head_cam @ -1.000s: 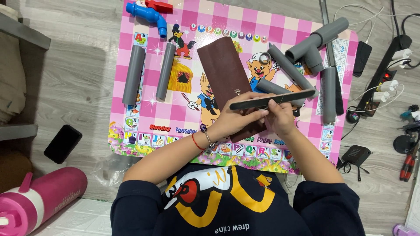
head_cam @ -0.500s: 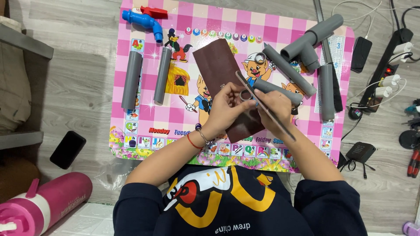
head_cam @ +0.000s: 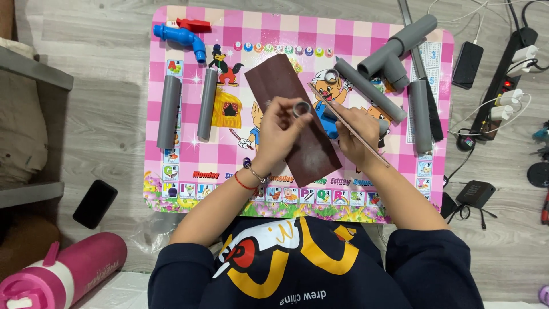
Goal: Sanding the cut edges of PVC pipes with sandpaper to prepare them for assembly.
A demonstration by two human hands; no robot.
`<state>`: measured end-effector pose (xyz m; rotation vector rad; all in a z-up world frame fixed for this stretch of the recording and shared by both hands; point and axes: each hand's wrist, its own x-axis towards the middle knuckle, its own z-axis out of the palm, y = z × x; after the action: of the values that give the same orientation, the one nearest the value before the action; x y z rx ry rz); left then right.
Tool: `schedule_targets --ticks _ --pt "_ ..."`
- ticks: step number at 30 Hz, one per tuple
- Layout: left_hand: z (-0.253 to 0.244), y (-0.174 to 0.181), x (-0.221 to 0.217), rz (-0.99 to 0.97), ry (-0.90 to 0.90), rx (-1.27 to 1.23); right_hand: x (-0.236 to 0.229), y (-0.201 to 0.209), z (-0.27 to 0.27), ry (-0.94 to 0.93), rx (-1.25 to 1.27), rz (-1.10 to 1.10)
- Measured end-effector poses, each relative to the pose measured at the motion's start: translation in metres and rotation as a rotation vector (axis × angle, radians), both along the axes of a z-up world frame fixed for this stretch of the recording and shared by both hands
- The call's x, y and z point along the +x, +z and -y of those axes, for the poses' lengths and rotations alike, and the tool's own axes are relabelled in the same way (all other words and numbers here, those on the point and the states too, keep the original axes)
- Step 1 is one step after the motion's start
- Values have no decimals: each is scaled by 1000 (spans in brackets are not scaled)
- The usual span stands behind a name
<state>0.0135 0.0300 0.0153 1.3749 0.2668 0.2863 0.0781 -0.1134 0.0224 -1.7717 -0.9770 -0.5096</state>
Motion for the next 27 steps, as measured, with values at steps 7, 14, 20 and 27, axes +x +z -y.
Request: schedule_targets --ticks 7,14,20,27 --pt "-13 -5 12 176 96 791 0 3 10 28 29 -81" --pt "-6 -4 12 86 139 1236 1 5 16 -5 78 -157" --pt "14 -4 19 164 -26 1429 3 -14 22 -36 205 -259" --pt "17 -8 62 332 -64 1569 5 -22 21 -5 275 -300"
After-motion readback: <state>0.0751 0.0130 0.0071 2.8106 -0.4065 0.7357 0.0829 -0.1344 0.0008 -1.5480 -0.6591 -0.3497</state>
